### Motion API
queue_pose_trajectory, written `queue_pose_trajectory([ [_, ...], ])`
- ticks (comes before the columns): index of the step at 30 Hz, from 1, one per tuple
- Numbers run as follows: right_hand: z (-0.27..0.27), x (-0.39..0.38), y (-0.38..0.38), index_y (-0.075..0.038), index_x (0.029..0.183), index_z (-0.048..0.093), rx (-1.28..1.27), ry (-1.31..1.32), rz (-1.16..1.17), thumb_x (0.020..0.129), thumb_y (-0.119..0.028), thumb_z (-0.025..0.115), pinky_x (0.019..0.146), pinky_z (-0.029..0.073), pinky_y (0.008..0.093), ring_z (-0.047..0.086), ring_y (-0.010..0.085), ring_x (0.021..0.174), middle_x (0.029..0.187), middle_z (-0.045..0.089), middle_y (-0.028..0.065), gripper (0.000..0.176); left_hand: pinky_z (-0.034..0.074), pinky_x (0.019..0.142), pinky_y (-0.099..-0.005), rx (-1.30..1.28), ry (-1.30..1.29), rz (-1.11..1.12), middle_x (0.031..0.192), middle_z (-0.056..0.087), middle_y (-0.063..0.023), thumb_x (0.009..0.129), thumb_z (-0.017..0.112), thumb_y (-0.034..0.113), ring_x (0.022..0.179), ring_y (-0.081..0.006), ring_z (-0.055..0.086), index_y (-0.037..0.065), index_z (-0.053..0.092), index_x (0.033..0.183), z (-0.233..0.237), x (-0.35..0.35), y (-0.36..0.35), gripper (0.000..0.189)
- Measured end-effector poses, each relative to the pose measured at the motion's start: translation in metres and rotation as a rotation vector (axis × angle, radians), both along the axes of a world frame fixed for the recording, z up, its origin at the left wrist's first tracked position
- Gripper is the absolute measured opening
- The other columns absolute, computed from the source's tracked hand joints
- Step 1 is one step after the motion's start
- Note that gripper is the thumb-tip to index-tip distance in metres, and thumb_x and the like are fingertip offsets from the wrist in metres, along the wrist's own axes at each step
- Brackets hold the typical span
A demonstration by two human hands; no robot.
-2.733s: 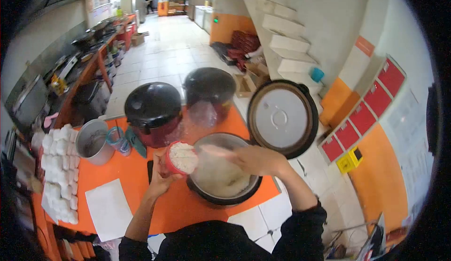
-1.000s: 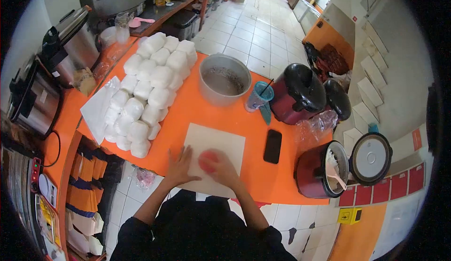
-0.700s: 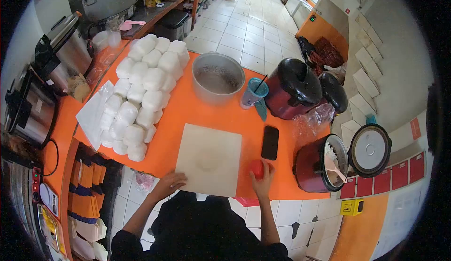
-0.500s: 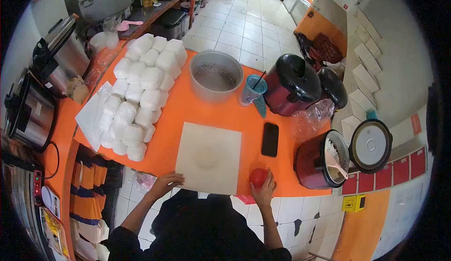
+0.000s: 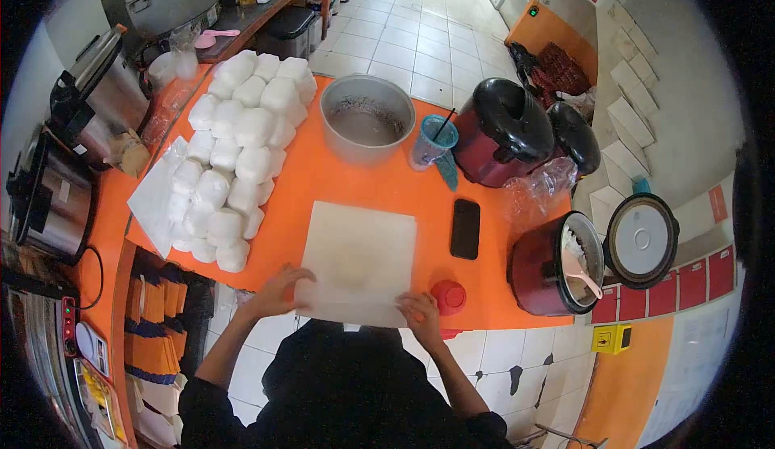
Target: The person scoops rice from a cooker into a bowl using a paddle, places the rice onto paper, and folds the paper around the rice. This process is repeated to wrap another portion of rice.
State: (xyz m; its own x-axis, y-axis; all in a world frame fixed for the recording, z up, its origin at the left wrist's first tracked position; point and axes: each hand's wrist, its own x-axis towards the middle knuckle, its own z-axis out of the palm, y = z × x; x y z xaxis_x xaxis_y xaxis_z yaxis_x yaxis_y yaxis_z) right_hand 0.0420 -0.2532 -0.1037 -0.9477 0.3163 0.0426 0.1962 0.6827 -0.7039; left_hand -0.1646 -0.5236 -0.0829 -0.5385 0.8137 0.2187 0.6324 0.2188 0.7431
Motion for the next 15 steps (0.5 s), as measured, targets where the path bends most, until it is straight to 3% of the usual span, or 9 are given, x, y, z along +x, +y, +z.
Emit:
queue_pose_trajectory([
  [3, -0.013, -0.019, 0.011, -0.004, 0.093, 0.069, -0.449, 0.102, -0.146, 0.084, -0.010, 0.060, 0.079, 0.045, 0.0310, 0.060, 0.0149, 0.088, 0.092, 0.067, 0.0056, 0.014, 0.050, 0.077, -0.0316, -0.034, 0.195, -0.051, 0.098, 0.061, -0.0089, 0.076, 0.072, 0.014, 0.086, -0.0222, 0.061, 0.006, 0.051, 0.115, -0.002, -0.004, 0.004, 0.045],
  [5, -0.027, -0.033, 0.019, 0.001, 0.094, 0.068, -0.704, 0.142, -0.259, 0.085, -0.011, 0.059, 0.067, 0.048, 0.0264, 0.060, 0.0111, 0.075, 0.085, 0.067, 0.0040, 0.017, 0.050, 0.075, -0.0304, 0.076, -0.143, 0.046, 0.097, 0.061, -0.0088, 0.075, 0.073, 0.016, 0.086, -0.0196, 0.061, 0.006, 0.049, 0.118, -0.040, -0.010, 0.006, 0.050],
  [6, -0.033, -0.039, 0.023, 0.003, 0.092, 0.067, -0.727, 0.117, -0.293, 0.085, -0.013, 0.060, 0.065, 0.047, 0.0264, 0.059, 0.0103, 0.071, 0.081, 0.066, 0.0027, 0.018, 0.050, 0.074, -0.0296, 0.205, -0.483, 0.162, 0.095, 0.062, -0.0088, 0.075, 0.074, 0.016, 0.085, -0.0182, 0.061, 0.006, 0.049, 0.117, -0.072, -0.013, 0.010, 0.050],
  [7, -0.040, -0.046, 0.027, 0.004, 0.090, 0.067, -0.751, 0.093, -0.326, 0.085, -0.014, 0.060, 0.062, 0.047, 0.0265, 0.057, 0.0095, 0.068, 0.077, 0.065, 0.0013, 0.020, 0.049, 0.073, -0.0289, 0.336, -0.822, 0.277, 0.093, 0.062, -0.0087, 0.074, 0.074, 0.016, 0.084, -0.0167, 0.061, 0.006, 0.049, 0.117, -0.077, -0.015, 0.015, 0.051],
  [8, -0.046, -0.052, 0.032, 0.006, 0.088, 0.066, -0.773, 0.071, -0.360, 0.086, -0.016, 0.061, 0.060, 0.046, 0.0265, 0.055, 0.0087, 0.064, 0.074, 0.063, 0.0000, 0.023, 0.049, 0.072, -0.0283, 0.302, -0.840, 0.360, 0.090, 0.063, -0.0082, 0.075, 0.073, 0.015, 0.082, -0.0157, 0.061, 0.005, 0.049, 0.116, -0.081, -0.020, 0.019, 0.048],
  [11, -0.069, -0.059, 0.049, 0.006, 0.082, 0.066, -0.643, -0.098, -0.320, 0.082, -0.018, 0.064, 0.054, 0.044, 0.0265, 0.050, 0.0087, 0.055, 0.063, 0.057, -0.0026, 0.024, 0.049, 0.068, -0.0274, 0.194, -0.827, 0.505, 0.080, 0.064, -0.0072, 0.077, 0.069, 0.011, 0.075, -0.0144, 0.061, 0.003, 0.049, 0.114, -0.049, -0.030, 0.041, 0.042],
  [13, -0.048, -0.067, 0.054, 0.006, 0.083, 0.064, -0.320, -0.317, -0.077, 0.081, -0.016, 0.063, 0.061, 0.047, 0.0290, 0.055, 0.0133, 0.064, 0.071, 0.061, 0.0025, 0.022, 0.049, 0.065, -0.0283, 0.111, -0.723, 0.472, 0.072, 0.064, -0.0075, 0.078, 0.066, 0.006, 0.068, -0.0159, 0.062, 0.001, 0.049, 0.113, -0.038, -0.037, 0.043, 0.039],
  [14, -0.040, -0.072, 0.056, 0.006, 0.084, 0.064, -0.155, -0.423, 0.046, 0.081, -0.016, 0.062, 0.065, 0.048, 0.0302, 0.058, 0.0157, 0.068, 0.075, 0.063, 0.0050, 0.022, 0.049, 0.068, -0.0311, 0.028, -0.670, 0.501, 0.078, 0.064, -0.0098, 0.078, 0.065, 0.005, 0.072, -0.0185, 0.062, 0.000, 0.049, 0.113, -0.028, -0.034, 0.043, 0.039],
  [15, -0.041, -0.075, 0.057, 0.006, 0.091, 0.062, -0.042, -0.292, 0.049, 0.080, -0.015, 0.061, 0.071, 0.048, 0.0323, 0.058, 0.0191, 0.077, 0.082, 0.063, 0.0086, 0.023, 0.049, 0.072, -0.0340, -0.054, -0.616, 0.531, 0.084, 0.064, -0.0121, 0.077, 0.064, 0.004, 0.077, -0.0212, 0.062, 0.000, 0.049, 0.113, -0.010, -0.029, 0.044, 0.039],
])
